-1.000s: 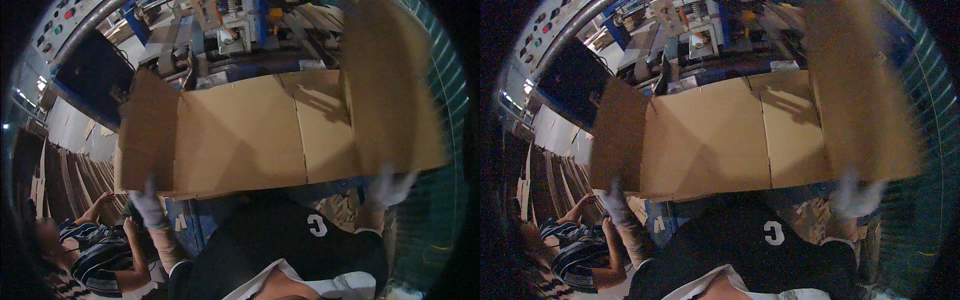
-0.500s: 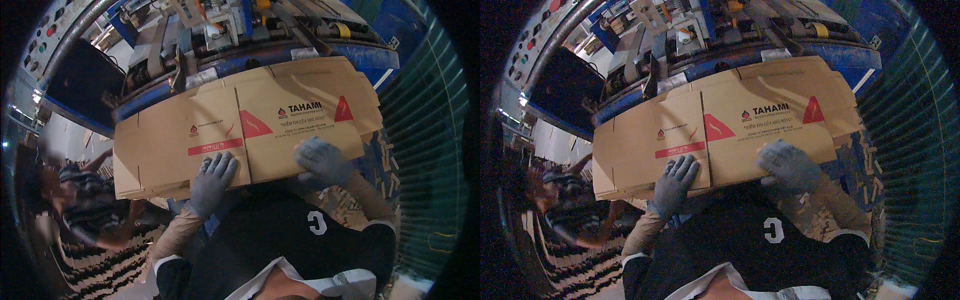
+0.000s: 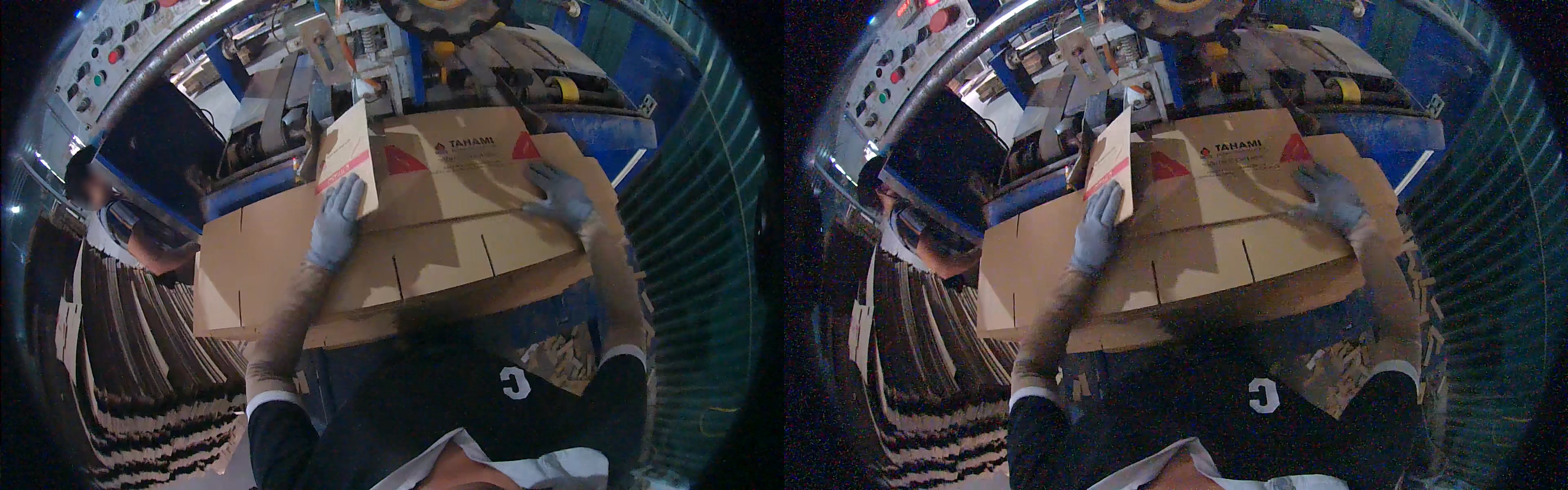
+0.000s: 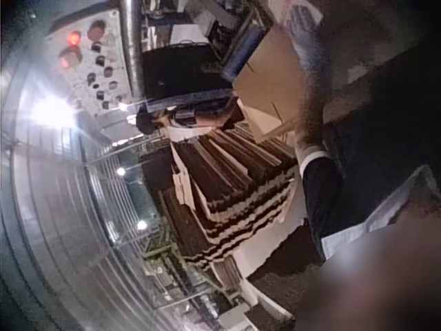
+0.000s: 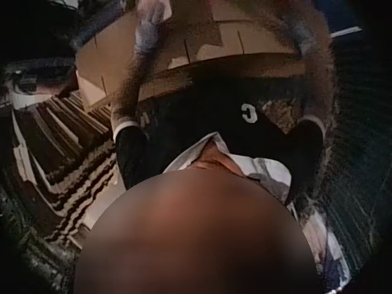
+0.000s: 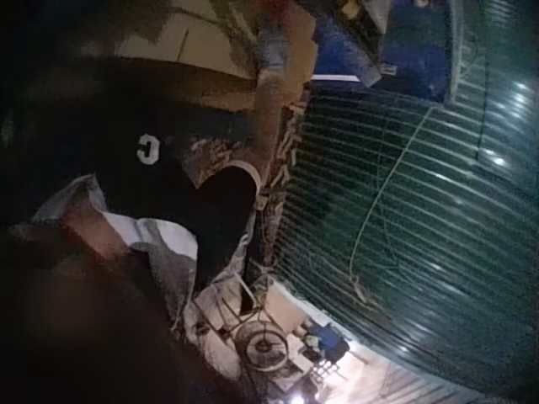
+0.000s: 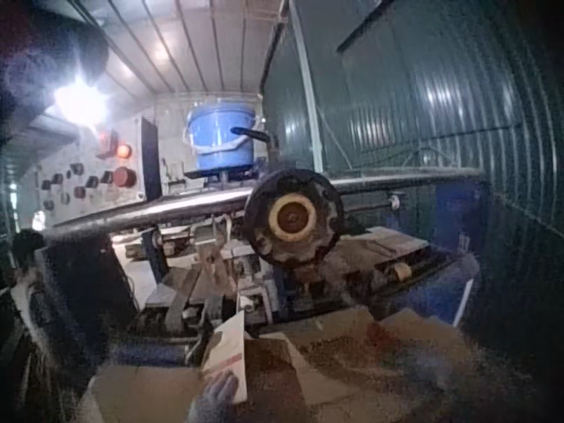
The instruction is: The person folds flat cardboard sheets into boxes at a machine station, aligning flaps and pressing them into shape. A coworker occasionally assists by applying tape to seal the boxes. The person repeatedly picks new sheets, folds them, and places finished boxes aside.
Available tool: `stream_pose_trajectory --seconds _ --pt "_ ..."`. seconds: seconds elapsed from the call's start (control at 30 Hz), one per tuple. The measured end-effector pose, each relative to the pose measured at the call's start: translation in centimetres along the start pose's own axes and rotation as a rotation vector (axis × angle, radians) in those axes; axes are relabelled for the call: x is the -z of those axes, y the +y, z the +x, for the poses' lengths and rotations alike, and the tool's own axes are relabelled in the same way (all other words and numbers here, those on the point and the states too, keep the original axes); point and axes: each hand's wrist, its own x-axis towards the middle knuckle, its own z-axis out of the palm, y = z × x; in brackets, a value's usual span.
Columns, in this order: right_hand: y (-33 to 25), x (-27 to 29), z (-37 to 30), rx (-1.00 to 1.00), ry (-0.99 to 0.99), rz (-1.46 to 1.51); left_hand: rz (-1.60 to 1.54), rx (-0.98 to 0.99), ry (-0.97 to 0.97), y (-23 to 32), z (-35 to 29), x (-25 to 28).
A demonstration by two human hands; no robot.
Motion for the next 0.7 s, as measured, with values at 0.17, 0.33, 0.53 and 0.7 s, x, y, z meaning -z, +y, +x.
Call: stream_pose_trajectory --seconds 0.17,0.33,0.53,0.7 --pt "1.3 -3.0 6.5 -0.046 0.180 0.036 0.204 0.203 0.036 -4.0 6.0 -3.1" --pt "0.5 -5.3 10.0 -0.056 0.357 -0.174 0.386 0.345 0.097 -4.0 7.4 -4.2" --pt "1.1 -6.0 11.2 -0.158 0.263 -0.236 0.312 0.432 -0.038 -0.2 7.6 -4.5" --pt "0.0 -8.0 14.6 -0.174 0.327 -0.231 0.255 0.342 0.013 3.9 8.2 -4.2"
